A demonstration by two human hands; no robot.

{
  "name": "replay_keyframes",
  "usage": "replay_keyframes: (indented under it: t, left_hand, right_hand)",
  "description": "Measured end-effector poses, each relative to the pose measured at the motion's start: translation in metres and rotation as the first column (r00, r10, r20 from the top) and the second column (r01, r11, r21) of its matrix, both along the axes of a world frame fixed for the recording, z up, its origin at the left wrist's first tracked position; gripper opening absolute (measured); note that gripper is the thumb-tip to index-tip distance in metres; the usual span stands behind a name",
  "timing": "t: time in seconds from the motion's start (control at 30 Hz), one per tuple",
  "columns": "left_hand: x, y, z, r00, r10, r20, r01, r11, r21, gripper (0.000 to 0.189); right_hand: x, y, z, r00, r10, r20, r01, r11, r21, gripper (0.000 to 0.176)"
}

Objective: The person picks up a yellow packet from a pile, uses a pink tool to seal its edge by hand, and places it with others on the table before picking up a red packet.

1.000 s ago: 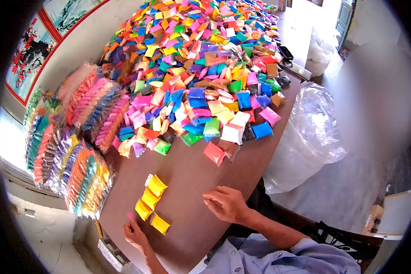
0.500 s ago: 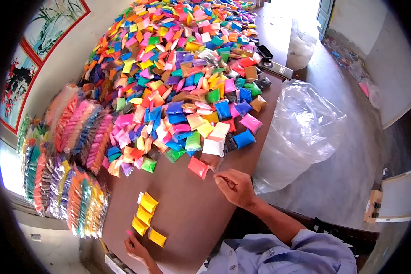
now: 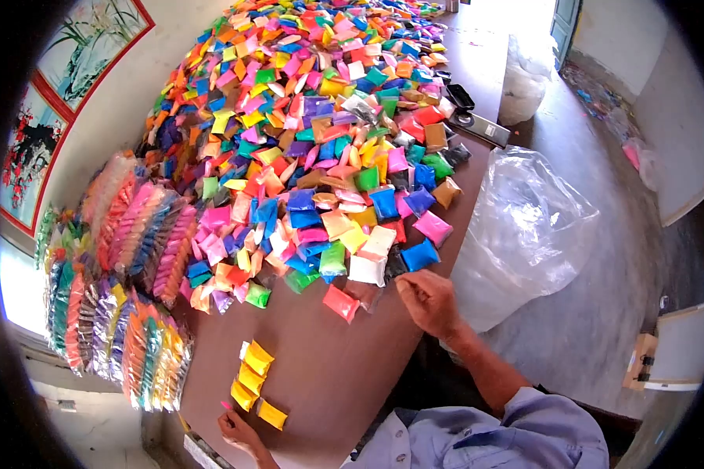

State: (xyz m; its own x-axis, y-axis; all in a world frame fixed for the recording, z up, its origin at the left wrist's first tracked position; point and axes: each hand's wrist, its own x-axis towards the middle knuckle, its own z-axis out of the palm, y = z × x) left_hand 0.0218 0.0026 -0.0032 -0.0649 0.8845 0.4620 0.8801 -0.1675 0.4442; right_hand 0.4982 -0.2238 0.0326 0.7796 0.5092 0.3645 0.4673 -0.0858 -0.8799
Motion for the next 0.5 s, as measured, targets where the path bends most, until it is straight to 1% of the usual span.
replay_keyframes:
  t: [0.03, 0.07, 0.1, 0.17, 0.2, 0.27, 0.3, 0.37, 0.4, 0.47, 0.5]
  left_hand:
    - [-0.001, 0.001, 0.000, 1.000, 0.007, -0.022, -0.008, 1.000, -0.012, 0.022]
    - [-0.004, 0.001, -0.001, 0.999, 0.019, -0.045, -0.021, 0.999, -0.026, 0.021]
    - [-0.007, 0.000, -0.004, 0.998, 0.040, -0.046, -0.042, 0.999, -0.025, 0.021]
    - [-0.010, 0.001, -0.006, 0.998, -0.010, -0.056, 0.010, 1.000, -0.001, 0.020]
    - [-0.001, -0.002, 0.001, 1.000, -0.010, -0.006, 0.010, 1.000, 0.000, 0.020]
    - [0.001, -0.003, 0.001, 1.000, 0.006, 0.018, -0.006, 1.000, -0.009, 0.020]
    - [0.000, -0.003, 0.001, 0.999, 0.007, 0.037, -0.006, 1.000, -0.019, 0.019]
    - [0.003, -0.004, 0.004, 0.999, 0.016, 0.038, -0.015, 1.000, -0.017, 0.019]
    - [0.005, -0.005, 0.005, 0.999, 0.014, 0.040, -0.014, 1.000, -0.013, 0.019]
    - [0.007, -0.005, 0.007, 0.998, 0.030, 0.056, -0.028, 0.999, -0.034, 0.019]
    - [0.007, -0.005, 0.007, 0.997, 0.037, 0.073, -0.033, 0.998, -0.057, 0.019]
  right_hand:
    - [0.009, 0.000, 0.000, 0.999, -0.034, -0.002, 0.034, 0.999, -0.016, 0.009]
    - [0.020, 0.000, -0.003, 0.997, -0.064, 0.051, 0.067, 0.996, -0.055, 0.011]
    - [0.032, 0.000, -0.005, 0.998, -0.043, 0.050, 0.046, 0.997, -0.054, 0.011]
    - [0.057, 0.008, -0.003, 0.984, -0.113, 0.139, 0.119, 0.992, -0.036, 0.011]
    - [0.068, 0.014, 0.005, 0.985, -0.098, 0.140, 0.103, 0.994, -0.033, 0.011]
    - [0.088, 0.024, 0.029, 0.975, -0.163, 0.151, 0.182, 0.976, -0.120, 0.013]
    - [0.098, 0.032, 0.034, 0.977, -0.152, 0.151, 0.171, 0.978, -0.121, 0.013]
    - [0.119, 0.049, 0.042, 0.894, -0.183, 0.409, 0.287, 0.935, -0.210, 0.015]
    - [0.130, 0.059, 0.043, 0.895, -0.175, 0.409, 0.279, 0.937, -0.208, 0.015]
    - [0.149, 0.079, 0.038, 0.879, -0.153, 0.452, 0.317, 0.895, -0.314, 0.023]
    - [0.157, 0.088, 0.036, 0.880, -0.145, 0.453, 0.309, 0.898, -0.313, 0.023]
